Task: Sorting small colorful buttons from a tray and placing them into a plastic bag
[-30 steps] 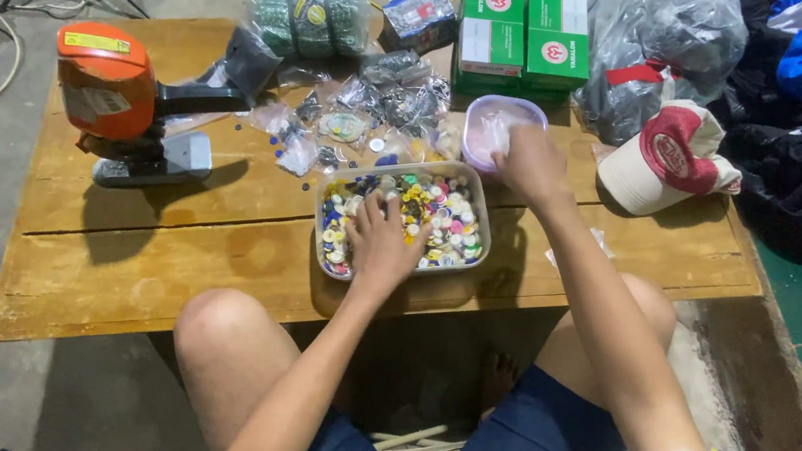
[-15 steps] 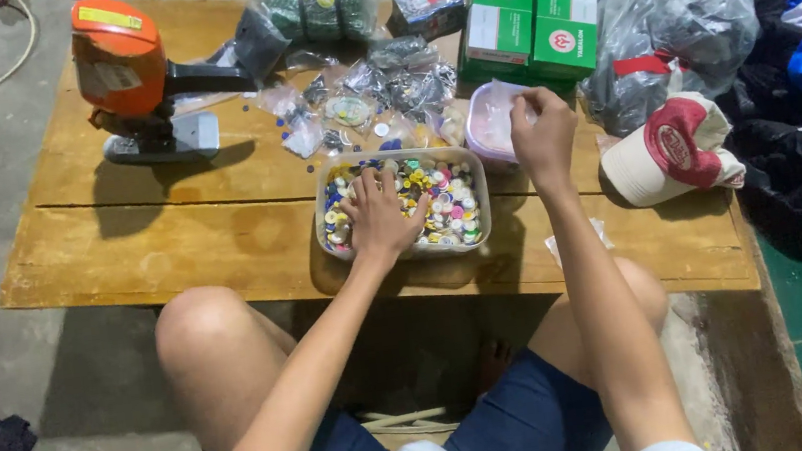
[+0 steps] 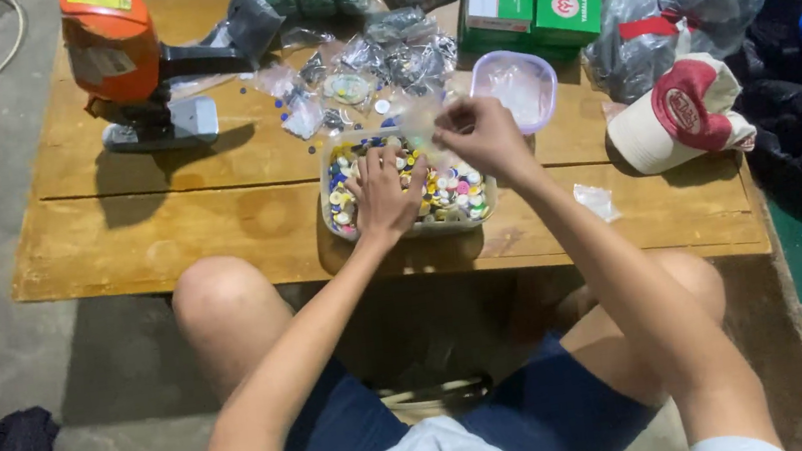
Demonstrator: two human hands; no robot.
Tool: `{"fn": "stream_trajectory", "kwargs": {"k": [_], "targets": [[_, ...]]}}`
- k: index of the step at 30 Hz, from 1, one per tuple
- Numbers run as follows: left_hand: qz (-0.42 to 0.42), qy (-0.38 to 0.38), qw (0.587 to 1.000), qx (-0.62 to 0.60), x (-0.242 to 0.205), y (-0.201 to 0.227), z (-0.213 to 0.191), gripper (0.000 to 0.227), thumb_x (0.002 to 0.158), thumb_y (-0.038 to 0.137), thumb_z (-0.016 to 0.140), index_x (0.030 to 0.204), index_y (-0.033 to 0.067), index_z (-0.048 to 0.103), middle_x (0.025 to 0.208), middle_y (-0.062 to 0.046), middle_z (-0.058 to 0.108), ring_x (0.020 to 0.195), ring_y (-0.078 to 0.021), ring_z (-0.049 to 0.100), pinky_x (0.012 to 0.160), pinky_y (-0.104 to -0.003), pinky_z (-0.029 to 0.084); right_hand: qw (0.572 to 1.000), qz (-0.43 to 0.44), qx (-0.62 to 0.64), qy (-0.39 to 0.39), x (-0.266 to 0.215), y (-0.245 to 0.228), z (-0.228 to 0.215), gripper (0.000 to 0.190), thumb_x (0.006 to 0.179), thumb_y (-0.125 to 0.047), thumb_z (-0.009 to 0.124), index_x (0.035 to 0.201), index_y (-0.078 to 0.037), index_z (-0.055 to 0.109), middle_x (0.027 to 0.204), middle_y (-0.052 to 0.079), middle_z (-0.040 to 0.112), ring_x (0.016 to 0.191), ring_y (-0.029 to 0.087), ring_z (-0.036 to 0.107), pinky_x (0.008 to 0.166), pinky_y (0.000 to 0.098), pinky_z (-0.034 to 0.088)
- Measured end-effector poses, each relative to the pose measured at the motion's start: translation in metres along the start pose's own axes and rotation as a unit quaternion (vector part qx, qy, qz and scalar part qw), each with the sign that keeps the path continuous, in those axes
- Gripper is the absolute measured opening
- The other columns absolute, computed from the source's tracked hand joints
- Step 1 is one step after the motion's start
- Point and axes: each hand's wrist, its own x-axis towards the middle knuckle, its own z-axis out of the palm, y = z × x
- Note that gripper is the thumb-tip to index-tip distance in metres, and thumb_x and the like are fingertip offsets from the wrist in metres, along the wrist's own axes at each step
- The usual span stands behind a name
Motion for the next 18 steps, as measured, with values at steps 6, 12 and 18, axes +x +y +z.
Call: {"fn": "stream_trajectory", "kwargs": {"k": [6,12,18], "targets": [[0.057,-0.016,0.968,-0.243,0.016,-0.024,0.017,0.045,0.104,0.048,0.05,0.126,0.0112,0.062,0.113,-0.018,0.062,0.112,-0.0409,0.063,0.096,-0.057,0.046,0.992,0.05,0.112,-0.006,-0.021,0.022,0.012,0.025,0.08,-0.013,0.08,0.102,-0.003,0.072,0.084,0.009,0.076,0.078,0.015,0.073,0.072,0.0281,0.06],[0.004,0.022,0.969,-0.248,0.021,0.003,0.005,0.018,0.097,0.034,0.072,0.093,0.0166,0.074,0.075,-0.002,0.074,0.077,-0.0169,0.074,0.068,-0.031,0.057,0.996,0.076,0.03,0.037,-0.013,0.039,0.019,0.028,0.08,-0.033,0.088,0.097,-0.014,0.076,0.086,0.004,0.075,0.083,0.014,0.072,0.075,0.03,0.059],[0.08,-0.022,0.978,-0.192,0.009,0.019,-0.02,0.02,0.103,0.031,0.063,0.095,0.0156,0.073,0.081,-0.01,0.075,0.084,-0.0303,0.074,0.076,-0.041,0.06,0.981,0.048,0.185,0.045,-0.02,0.031,0.019,0.024,0.081,-0.015,0.087,0.1,-0.005,0.076,0.078,0.004,0.071,0.072,0.01,0.067,0.066,0.021,0.058]]}}
